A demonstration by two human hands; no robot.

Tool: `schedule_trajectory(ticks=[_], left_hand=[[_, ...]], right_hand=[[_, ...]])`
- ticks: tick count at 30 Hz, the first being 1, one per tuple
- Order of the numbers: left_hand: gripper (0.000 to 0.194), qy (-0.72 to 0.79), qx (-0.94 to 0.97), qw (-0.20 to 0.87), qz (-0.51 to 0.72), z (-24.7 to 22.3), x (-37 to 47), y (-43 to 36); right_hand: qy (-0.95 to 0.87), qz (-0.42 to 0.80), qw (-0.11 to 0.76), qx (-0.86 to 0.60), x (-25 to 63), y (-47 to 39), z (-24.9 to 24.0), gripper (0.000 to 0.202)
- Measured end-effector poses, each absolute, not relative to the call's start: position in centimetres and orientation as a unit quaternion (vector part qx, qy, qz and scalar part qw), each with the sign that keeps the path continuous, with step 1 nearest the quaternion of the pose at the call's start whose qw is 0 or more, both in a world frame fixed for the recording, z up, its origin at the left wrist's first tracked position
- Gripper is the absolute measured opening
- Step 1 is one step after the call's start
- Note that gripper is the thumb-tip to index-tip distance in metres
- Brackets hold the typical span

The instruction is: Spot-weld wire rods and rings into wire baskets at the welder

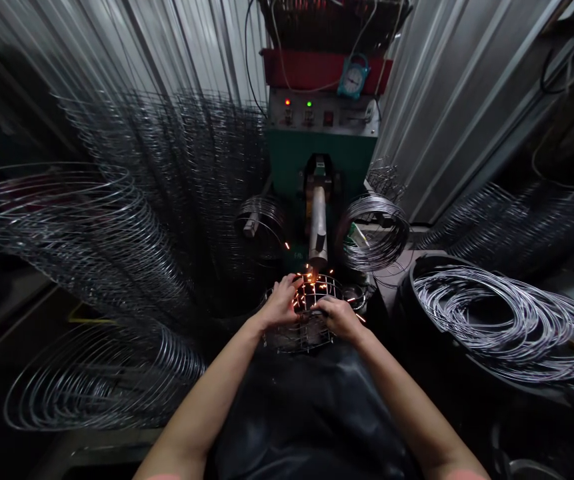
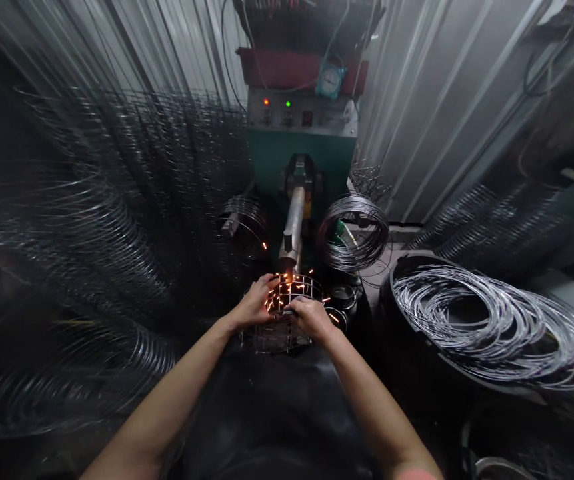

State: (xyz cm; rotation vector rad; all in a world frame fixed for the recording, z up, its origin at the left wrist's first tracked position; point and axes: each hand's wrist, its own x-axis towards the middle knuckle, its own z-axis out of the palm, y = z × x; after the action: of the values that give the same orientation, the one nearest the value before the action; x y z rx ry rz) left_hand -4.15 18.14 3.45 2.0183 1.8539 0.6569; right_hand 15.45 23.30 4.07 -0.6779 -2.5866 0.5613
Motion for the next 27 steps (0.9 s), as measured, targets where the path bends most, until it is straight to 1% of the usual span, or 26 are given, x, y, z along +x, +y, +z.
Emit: schedule_trajectory(ticks=[6, 11, 13, 15, 17, 19, 22, 24, 27], left_hand=[[0.091, 0.665, 0.696, 0.151, 0.224, 3.5, -4.1, 18.4], [0.096, 0.689, 0.676, 0.156, 0.211, 4.3, -4.4, 20.0], [0.098, 0.690, 0.672, 0.160, 0.214, 4.2, -4.4, 20.3], [0.099, 0.693, 0.669, 0.156, 0.220, 4.0, -4.4, 20.4], [0.099, 0.689, 0.673, 0.151, 0.224, 3.9, -4.5, 20.6], [0.100, 0.688, 0.674, 0.148, 0.225, 4.2, -4.8, 21.1], [0.098, 0.702, 0.662, 0.145, 0.218, 4.9, -5.3, 22.2], [0.096, 0.708, 0.658, 0.147, 0.211, 5.2, -5.5, 22.9], [0.094, 0.706, 0.659, 0.154, 0.209, 5.2, -5.6, 23.4]], right_hand=[[-0.921, 0.183, 0.208, -0.274, 15.4, 23.3, 3.4, 0.026], [-0.900, 0.195, 0.230, -0.315, 14.0, 24.7, 3.4, 0.021], [-0.884, 0.213, 0.257, -0.328, 14.0, 24.6, 3.3, 0.019], [-0.855, 0.244, 0.309, -0.339, 14.4, 23.8, 3.2, 0.021], [-0.808, 0.291, 0.365, -0.360, 15.1, 22.7, 3.1, 0.026], [-0.743, 0.367, 0.393, -0.397, 15.9, 21.7, 2.9, 0.027], [-0.600, 0.537, 0.380, -0.456, 17.0, 20.9, 2.4, 0.026], [-0.491, 0.634, 0.375, -0.465, 17.7, 20.9, 1.9, 0.028], [-0.368, 0.715, 0.392, -0.447, 19.0, 21.4, 1.4, 0.030]])
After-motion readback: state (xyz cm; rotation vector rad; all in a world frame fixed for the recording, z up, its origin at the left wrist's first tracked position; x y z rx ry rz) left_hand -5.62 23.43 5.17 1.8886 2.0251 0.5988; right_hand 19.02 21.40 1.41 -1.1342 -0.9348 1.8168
